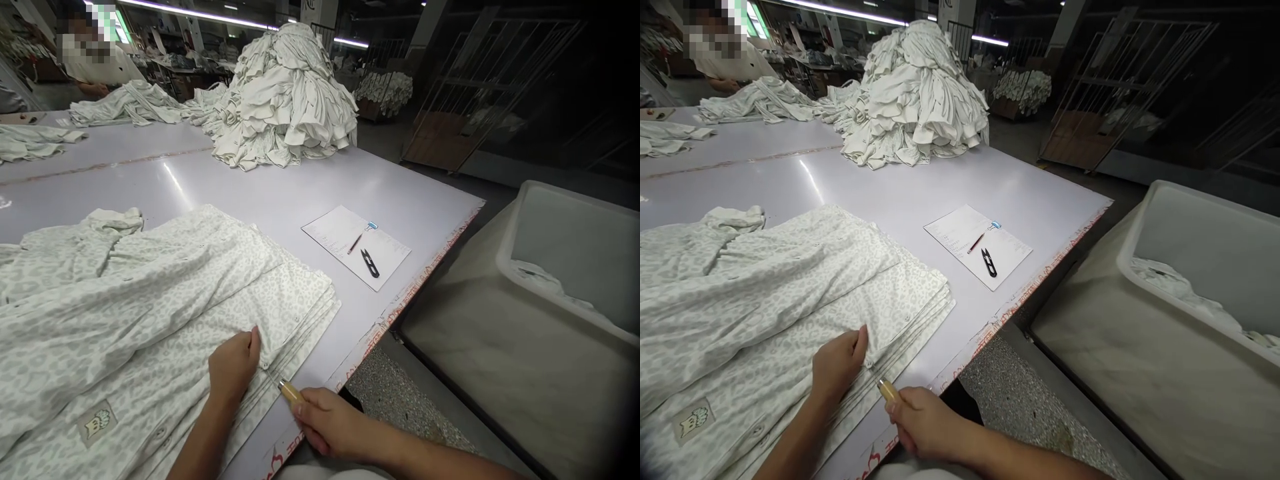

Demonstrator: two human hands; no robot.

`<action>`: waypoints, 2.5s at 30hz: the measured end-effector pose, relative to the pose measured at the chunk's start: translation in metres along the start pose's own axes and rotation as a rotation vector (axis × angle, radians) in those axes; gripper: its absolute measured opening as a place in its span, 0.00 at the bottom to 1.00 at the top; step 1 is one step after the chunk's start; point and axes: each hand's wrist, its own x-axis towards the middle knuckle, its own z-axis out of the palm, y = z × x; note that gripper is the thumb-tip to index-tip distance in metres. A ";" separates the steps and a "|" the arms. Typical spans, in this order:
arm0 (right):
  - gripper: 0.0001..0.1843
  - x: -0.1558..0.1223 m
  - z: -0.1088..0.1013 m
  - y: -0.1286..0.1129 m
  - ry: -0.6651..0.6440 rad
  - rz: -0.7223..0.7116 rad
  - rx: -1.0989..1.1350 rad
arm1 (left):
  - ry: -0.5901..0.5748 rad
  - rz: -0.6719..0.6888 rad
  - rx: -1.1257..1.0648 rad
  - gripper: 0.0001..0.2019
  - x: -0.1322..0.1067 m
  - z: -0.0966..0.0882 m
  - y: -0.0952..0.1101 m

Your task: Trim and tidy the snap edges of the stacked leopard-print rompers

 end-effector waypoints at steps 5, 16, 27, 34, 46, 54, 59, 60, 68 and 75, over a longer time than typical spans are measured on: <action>0.11 0.014 0.005 -0.012 0.121 -0.195 -0.334 | 0.021 -0.027 0.008 0.22 -0.011 -0.001 -0.007; 0.15 0.005 -0.048 0.028 0.365 -0.274 0.052 | 0.220 0.693 0.097 0.13 -0.005 0.014 0.045; 0.15 0.011 -0.054 0.030 0.304 -0.253 0.082 | 0.155 0.661 -0.001 0.10 0.000 0.024 0.049; 0.16 0.009 -0.057 0.031 0.280 -0.217 0.091 | 0.108 0.375 -0.330 0.08 0.001 0.029 0.056; 0.20 0.033 -0.050 0.017 0.286 -0.033 0.433 | -0.031 0.380 -0.515 0.12 -0.004 0.029 0.051; 0.19 -0.001 -0.071 0.014 0.123 0.106 0.364 | -0.050 0.344 -0.228 0.18 -0.003 0.028 0.064; 0.22 -0.026 -0.051 0.007 0.162 0.014 0.154 | -0.049 0.174 -0.114 0.25 0.028 0.021 0.063; 0.22 -0.028 -0.046 0.006 0.162 -0.008 0.122 | -0.052 0.173 -0.110 0.25 0.032 0.021 0.062; 0.05 0.011 -0.035 -0.016 0.309 -0.506 -0.592 | 0.005 0.274 -0.186 0.18 0.011 0.007 0.043; 0.09 0.046 -0.064 -0.028 0.429 -0.350 -1.014 | 0.267 0.105 0.018 0.12 -0.098 -0.032 -0.127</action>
